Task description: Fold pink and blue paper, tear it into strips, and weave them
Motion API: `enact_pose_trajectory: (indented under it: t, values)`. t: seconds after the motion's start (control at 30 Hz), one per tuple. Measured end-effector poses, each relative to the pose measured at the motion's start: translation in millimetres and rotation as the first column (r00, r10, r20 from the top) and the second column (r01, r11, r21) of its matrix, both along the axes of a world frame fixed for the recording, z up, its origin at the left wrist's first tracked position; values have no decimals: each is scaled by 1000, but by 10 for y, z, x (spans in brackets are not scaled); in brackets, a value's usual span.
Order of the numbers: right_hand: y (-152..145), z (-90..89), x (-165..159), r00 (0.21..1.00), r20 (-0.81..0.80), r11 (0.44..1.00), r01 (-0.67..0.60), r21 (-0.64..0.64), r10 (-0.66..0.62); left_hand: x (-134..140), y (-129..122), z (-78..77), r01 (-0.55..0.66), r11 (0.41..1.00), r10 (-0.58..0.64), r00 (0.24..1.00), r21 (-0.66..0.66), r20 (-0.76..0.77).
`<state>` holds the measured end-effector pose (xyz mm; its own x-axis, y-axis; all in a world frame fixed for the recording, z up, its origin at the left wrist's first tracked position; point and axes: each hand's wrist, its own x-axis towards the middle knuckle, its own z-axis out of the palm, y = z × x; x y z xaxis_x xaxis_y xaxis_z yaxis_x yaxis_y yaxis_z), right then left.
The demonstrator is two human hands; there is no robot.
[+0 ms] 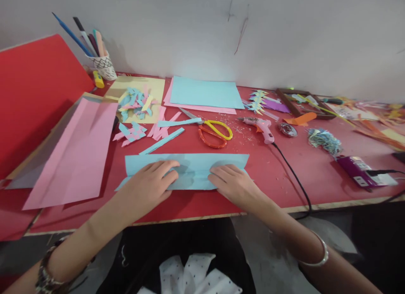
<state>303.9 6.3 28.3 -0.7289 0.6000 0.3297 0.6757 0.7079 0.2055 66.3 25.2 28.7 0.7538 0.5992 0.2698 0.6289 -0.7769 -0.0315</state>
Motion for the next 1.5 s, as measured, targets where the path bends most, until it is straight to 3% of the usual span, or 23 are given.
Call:
enact_pose_trajectory:
  t: [0.07,0.17,0.27,0.4,0.53,0.67,0.83,1.03,1.2,1.33,1.5]
  values:
    - [-1,-36,20,1000,18,998,-18,-54,19,8,-12,-78,7,999,-8,1000,-52,-25]
    - [32,-31,55,998,7,993,-58,-106,59,10,20,-137,74,997,-74,997,-15,-11]
    - [97,13,60,999,-1,977,-51,-208,52,8,96,-120,147,989,-146,989,-13,31]
    - [143,48,2,999,-2,955,-48,-294,49,35,156,-69,150,986,-151,989,-70,1]
    - [101,17,-58,999,-18,961,-42,-272,39,79,114,-69,105,989,-111,993,-105,-49]
    - [59,0,-69,1000,7,976,-19,-217,21,92,48,-88,63,997,-67,993,-41,-94]
    - [84,36,-89,1000,0,966,-15,-257,16,88,57,-63,44,998,-44,999,-34,-15]
    - [197,-39,-113,1000,8,978,5,-207,-3,71,160,-62,26,998,-25,1000,-64,7]
    - [307,-46,-95,997,60,950,-28,-310,49,29,229,-130,15,999,-17,999,-41,-38]
    - [325,-34,-110,997,73,936,62,-345,-39,37,220,-140,-36,998,31,995,-52,-94]
    - [238,-75,-177,994,-11,961,104,-256,-111,76,160,-109,-127,979,115,990,-158,-82]
